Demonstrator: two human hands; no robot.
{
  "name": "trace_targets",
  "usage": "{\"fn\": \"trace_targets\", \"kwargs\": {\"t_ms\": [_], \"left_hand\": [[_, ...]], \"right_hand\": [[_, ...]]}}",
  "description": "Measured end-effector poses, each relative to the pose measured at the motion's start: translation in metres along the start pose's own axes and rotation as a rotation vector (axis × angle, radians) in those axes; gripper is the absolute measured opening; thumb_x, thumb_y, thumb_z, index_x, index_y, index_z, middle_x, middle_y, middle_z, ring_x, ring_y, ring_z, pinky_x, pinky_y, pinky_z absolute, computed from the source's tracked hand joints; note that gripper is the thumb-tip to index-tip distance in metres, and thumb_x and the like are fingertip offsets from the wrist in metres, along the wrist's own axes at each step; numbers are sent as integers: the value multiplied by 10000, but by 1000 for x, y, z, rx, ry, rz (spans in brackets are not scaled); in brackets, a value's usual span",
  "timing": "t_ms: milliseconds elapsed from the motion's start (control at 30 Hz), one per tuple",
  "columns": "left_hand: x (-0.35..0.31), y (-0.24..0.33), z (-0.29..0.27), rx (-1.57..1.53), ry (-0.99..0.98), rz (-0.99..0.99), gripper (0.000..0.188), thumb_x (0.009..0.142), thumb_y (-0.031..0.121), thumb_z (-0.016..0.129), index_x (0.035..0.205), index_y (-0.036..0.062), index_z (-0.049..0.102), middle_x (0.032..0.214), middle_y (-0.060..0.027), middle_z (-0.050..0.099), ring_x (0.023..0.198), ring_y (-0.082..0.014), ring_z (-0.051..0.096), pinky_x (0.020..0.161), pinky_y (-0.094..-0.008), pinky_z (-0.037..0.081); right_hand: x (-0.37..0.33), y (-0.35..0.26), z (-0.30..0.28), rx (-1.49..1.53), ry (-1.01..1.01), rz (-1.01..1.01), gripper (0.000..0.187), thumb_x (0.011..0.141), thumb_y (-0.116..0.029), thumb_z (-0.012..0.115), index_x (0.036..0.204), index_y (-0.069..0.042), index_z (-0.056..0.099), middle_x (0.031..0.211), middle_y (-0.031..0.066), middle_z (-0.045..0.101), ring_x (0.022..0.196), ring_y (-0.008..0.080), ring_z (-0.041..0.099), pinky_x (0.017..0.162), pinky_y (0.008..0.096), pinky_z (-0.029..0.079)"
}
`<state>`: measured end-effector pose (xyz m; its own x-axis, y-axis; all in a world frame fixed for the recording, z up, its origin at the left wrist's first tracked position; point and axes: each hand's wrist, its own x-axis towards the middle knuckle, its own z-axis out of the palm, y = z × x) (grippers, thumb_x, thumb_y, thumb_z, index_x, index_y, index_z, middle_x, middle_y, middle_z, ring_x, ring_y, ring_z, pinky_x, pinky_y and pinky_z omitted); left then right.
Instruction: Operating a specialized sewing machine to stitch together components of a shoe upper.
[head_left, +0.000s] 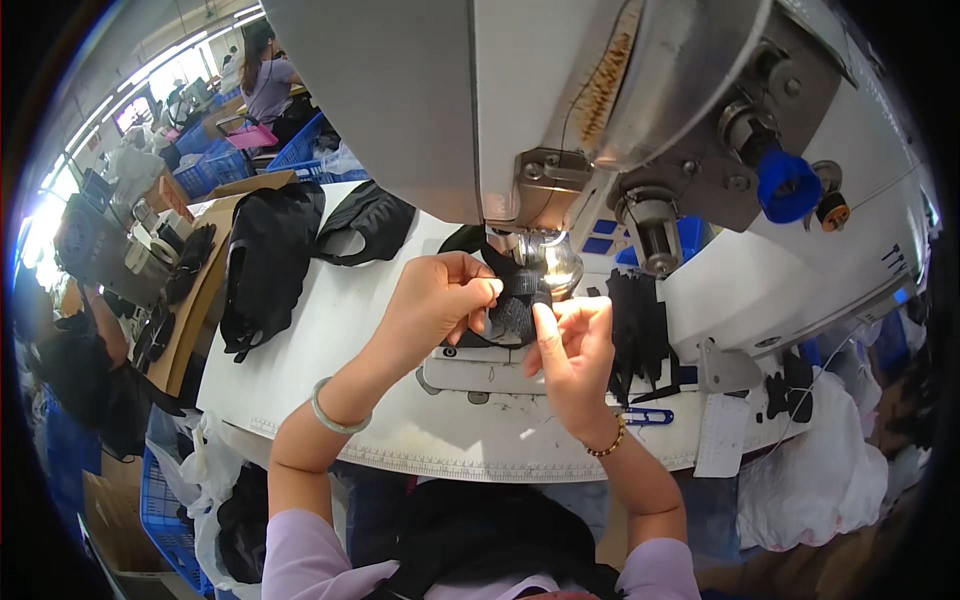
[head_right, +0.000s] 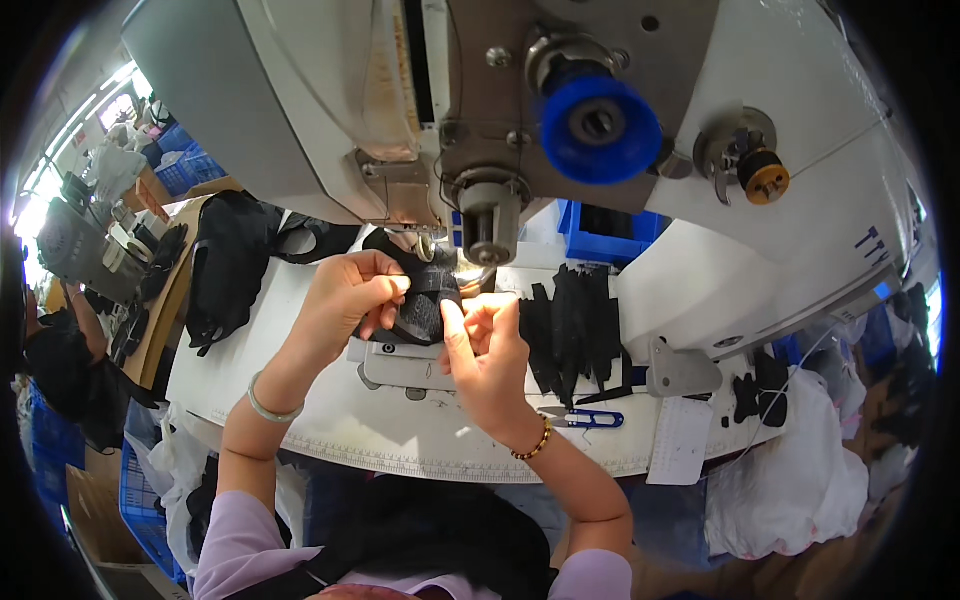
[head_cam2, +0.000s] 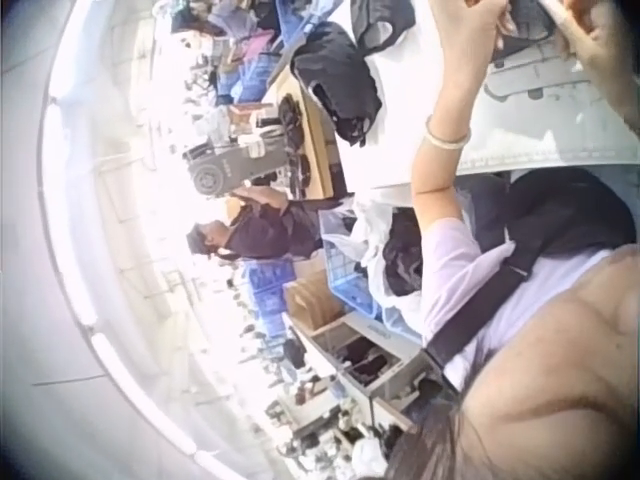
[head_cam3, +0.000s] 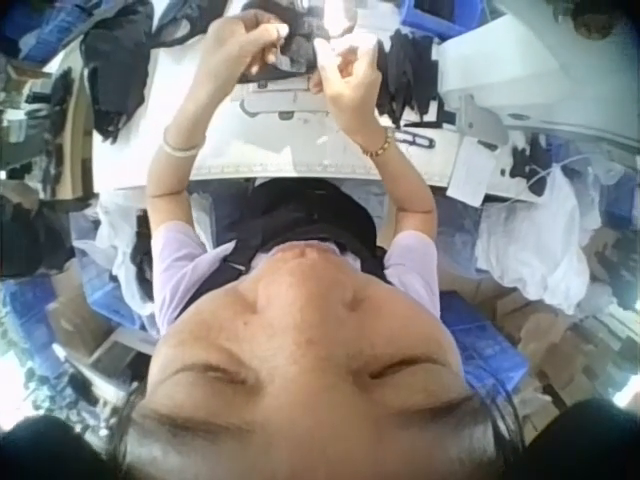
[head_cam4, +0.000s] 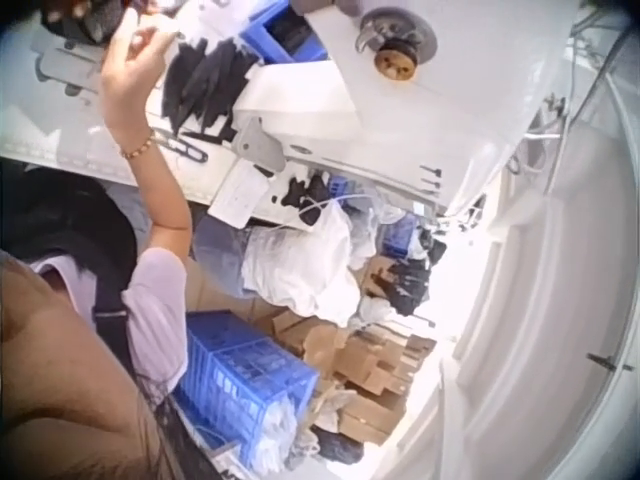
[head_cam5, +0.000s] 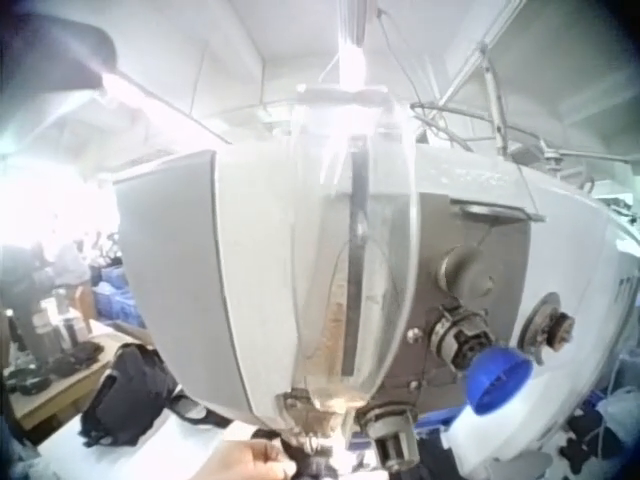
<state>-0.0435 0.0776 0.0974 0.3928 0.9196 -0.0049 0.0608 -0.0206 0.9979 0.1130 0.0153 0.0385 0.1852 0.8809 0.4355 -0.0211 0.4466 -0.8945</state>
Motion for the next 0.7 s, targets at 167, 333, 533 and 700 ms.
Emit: {"fn": "trace_targets", "kwargs": {"t_ms": [167, 333, 533, 700], "left_hand": [[1, -2, -1, -113, -13, 9, 115, 806, 84, 593, 763, -15, 553, 608, -47, 564, 455, -63, 508, 364, -170, 347], [3, -1, -3, -79, -23, 26, 103, 806, 69, 591, 767, -15, 546, 604, -47, 566, 459, -69, 521, 373, -170, 365], [6, -4, -4, -93, -38, 8, 105, 810, 71, 584, 755, -4, 535, 611, -43, 557, 476, -73, 535, 381, -170, 373], [8, -6, -6, -124, -93, -14, 119, 819, 109, 586, 793, 18, 514, 625, -32, 535, 477, -67, 516, 383, -177, 366]], "right_hand": [[-1, 4, 1, -164, -4, -225, 191, 898, -24, 536, 1072, 3, 463, 772, 58, 557, 525, 76, 569, 478, 199, 474], [1, 6, -2, -273, -49, -311, 285, 900, -1, 516, 1185, -21, 527, 839, 70, 568, 576, 85, 583, 526, 196, 485], [1, 3, -3, -366, -58, -343, 316, 894, 12, 518, 1203, -42, 548, 818, 58, 553, 591, 84, 574, 545, 196, 483], [0, 3, -3, -382, -59, -362, 322, 887, 18, 524, 1203, -41, 551, 801, 54, 540, 581, 86, 567, 540, 199, 478]]}}
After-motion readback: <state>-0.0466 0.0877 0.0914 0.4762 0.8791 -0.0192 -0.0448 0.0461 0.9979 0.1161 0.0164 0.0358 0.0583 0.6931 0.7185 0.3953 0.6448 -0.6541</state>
